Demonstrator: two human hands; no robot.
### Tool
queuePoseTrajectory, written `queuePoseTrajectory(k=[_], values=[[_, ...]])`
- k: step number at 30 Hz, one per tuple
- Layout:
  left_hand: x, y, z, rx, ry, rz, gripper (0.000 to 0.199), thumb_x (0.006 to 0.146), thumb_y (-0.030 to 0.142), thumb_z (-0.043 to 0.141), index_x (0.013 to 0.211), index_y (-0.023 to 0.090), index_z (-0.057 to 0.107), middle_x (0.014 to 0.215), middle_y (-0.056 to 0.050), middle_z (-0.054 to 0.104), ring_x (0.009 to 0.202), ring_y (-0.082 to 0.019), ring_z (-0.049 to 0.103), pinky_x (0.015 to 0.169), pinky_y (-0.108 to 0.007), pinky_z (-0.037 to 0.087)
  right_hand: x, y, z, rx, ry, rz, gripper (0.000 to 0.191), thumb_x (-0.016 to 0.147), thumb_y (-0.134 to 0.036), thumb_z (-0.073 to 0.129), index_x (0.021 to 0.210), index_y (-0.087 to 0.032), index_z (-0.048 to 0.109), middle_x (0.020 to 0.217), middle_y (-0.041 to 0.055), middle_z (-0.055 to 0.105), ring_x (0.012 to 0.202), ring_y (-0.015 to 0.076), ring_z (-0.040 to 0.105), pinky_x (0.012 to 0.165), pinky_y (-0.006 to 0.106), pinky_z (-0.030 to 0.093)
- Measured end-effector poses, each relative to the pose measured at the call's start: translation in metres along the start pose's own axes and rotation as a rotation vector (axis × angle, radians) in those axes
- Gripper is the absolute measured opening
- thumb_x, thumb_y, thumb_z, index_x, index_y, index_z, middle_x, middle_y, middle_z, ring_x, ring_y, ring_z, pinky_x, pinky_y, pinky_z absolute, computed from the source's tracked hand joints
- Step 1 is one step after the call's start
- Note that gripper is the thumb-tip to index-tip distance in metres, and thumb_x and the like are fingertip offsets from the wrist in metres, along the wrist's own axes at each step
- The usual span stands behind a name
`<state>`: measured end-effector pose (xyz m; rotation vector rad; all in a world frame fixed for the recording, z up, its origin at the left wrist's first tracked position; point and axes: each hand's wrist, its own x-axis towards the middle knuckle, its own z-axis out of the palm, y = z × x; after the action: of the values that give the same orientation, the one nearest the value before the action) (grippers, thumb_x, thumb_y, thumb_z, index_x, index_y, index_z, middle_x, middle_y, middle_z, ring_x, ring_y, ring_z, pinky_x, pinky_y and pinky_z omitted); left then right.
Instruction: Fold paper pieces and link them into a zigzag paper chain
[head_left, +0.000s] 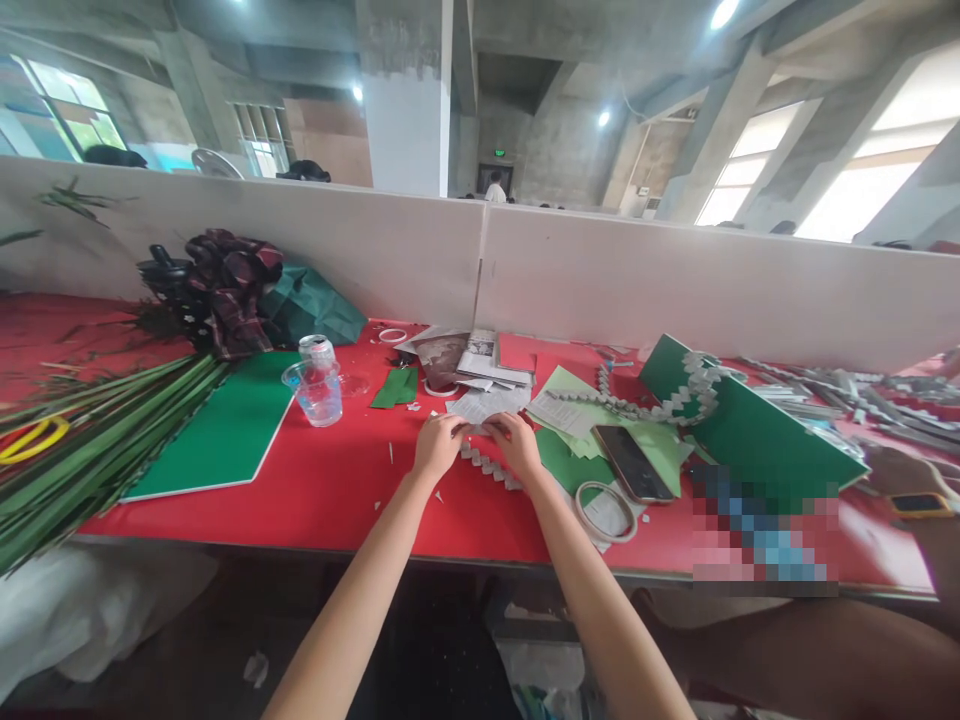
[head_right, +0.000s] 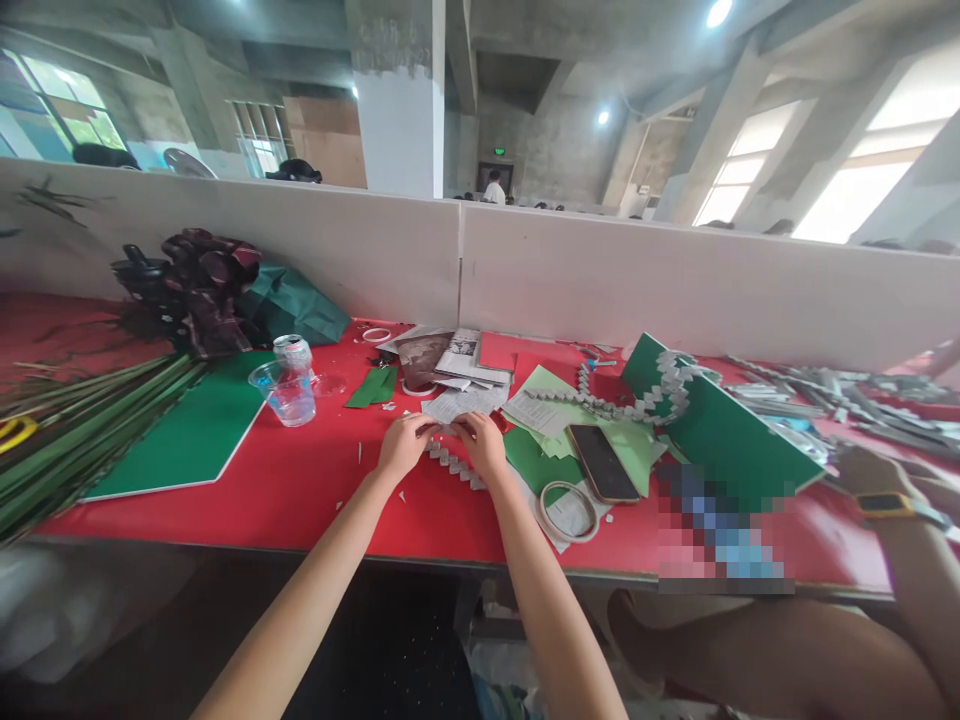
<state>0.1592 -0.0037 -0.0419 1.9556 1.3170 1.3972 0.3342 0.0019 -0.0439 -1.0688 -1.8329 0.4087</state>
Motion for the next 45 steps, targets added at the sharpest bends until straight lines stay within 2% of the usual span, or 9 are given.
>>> queuePoseTrajectory(k=[9,15,18,22,29,33,37,41,45], values=[[0.004,-0.002,-0.001,-0.414,-0.083,-0.393,0.019,0.075,0.031,0.064,0.08,0.014,0.07,0.068,-0.005,0.066,0.057,-0.019,0.061,0.058,-0.031,0.049,0.001,0.002,0.003,0.266,0.166,0.228,0.025,0.075,-0.041,0.063,0.089,-0.02,0.062,0.075,0.0011,0.061,0.066,0.0154,0.054,0.063,0.028,0.045],[0.004,0.0,-0.004,-0.55,-0.166,-0.412,0.032,0.072,0.019,0.066,0.104,0.013,0.065,0.082,-0.007,0.071,0.074,-0.018,0.067,0.07,-0.028,0.051,0.005,0.007,-0.001,0.462,0.23,0.3,0.035,0.074,-0.043,0.063,0.097,-0.018,0.06,0.068,-0.0014,0.054,0.065,0.0153,0.055,0.061,0.027,0.045],[0.003,0.0,-0.004,-0.455,-0.159,-0.376,0.036,0.069,0.013,0.066,0.105,0.013,0.064,0.084,-0.007,0.071,0.077,-0.019,0.067,0.07,-0.027,0.05,0.005,0.008,0.0,0.433,0.236,0.281,0.032,0.074,-0.042,0.062,0.095,-0.018,0.06,0.07,-0.0009,0.055,0.066,0.0151,0.054,0.062,0.027,0.044],[0.002,-0.007,-0.001,-0.14,-0.08,-0.232,0.021,0.073,0.014,0.065,0.093,0.015,0.068,0.077,-0.006,0.07,0.075,-0.02,0.067,0.067,-0.027,0.048,0.002,0.011,0.003,0.292,0.179,0.224,0.018,0.075,-0.033,0.058,0.086,-0.018,0.059,0.075,0.0007,0.06,0.069,0.0154,0.054,0.063,0.026,0.043],[-0.002,-0.004,-0.002,0.361,-0.058,0.046,0.017,0.083,0.012,0.056,0.084,0.02,0.071,0.083,-0.006,0.071,0.086,-0.022,0.061,0.078,-0.033,0.045,-0.002,0.004,-0.004,-0.274,0.017,0.013,0.009,0.08,-0.015,0.053,0.083,-0.02,0.06,0.084,0.0031,0.065,0.08,0.0183,0.056,0.076,0.029,0.041],[-0.032,0.012,-0.011,0.486,-0.011,0.224,0.016,0.085,0.012,0.054,0.084,0.018,0.069,0.087,-0.007,0.068,0.091,-0.023,0.057,0.084,-0.038,0.042,-0.016,-0.025,-0.019,-0.468,-0.113,-0.19,0.018,0.085,-0.011,0.05,0.09,-0.021,0.064,0.091,0.0049,0.066,0.086,0.0197,0.057,0.081,0.031,0.04],[-0.093,0.03,-0.016,0.549,-0.001,0.331,0.021,0.09,0.012,0.047,0.086,0.018,0.067,0.083,-0.006,0.064,0.085,-0.021,0.056,0.082,-0.037,0.044,-0.061,-0.053,-0.028,-0.465,-0.163,-0.179,0.016,0.087,-0.012,0.051,0.09,-0.021,0.063,0.09,0.0047,0.065,0.086,0.02,0.057,0.079,0.031,0.041],[-0.146,0.041,-0.011,0.507,-0.007,0.31,0.024,0.09,0.008,0.045,0.093,0.018,0.066,0.086,-0.006,0.065,0.084,-0.02,0.057,0.082,-0.037,0.046,-0.114,-0.063,-0.029,-0.436,-0.178,-0.1,0.015,0.088,-0.012,0.05,0.087,-0.021,0.062,0.09,0.0043,0.065,0.087,0.0209,0.057,0.08,0.033,0.042],[-0.164,0.042,-0.004,0.41,0.053,0.21,0.022,0.091,0.011,0.046,0.101,0.019,0.065,0.095,-0.006,0.067,0.089,-0.02,0.06,0.082,-0.037,0.049,-0.142,-0.066,-0.027,-0.391,-0.149,-0.012,0.018,0.088,-0.011,0.046,0.093,-0.022,0.06,0.091,0.0045,0.064,0.087,0.021,0.056,0.078,0.033,0.043]])
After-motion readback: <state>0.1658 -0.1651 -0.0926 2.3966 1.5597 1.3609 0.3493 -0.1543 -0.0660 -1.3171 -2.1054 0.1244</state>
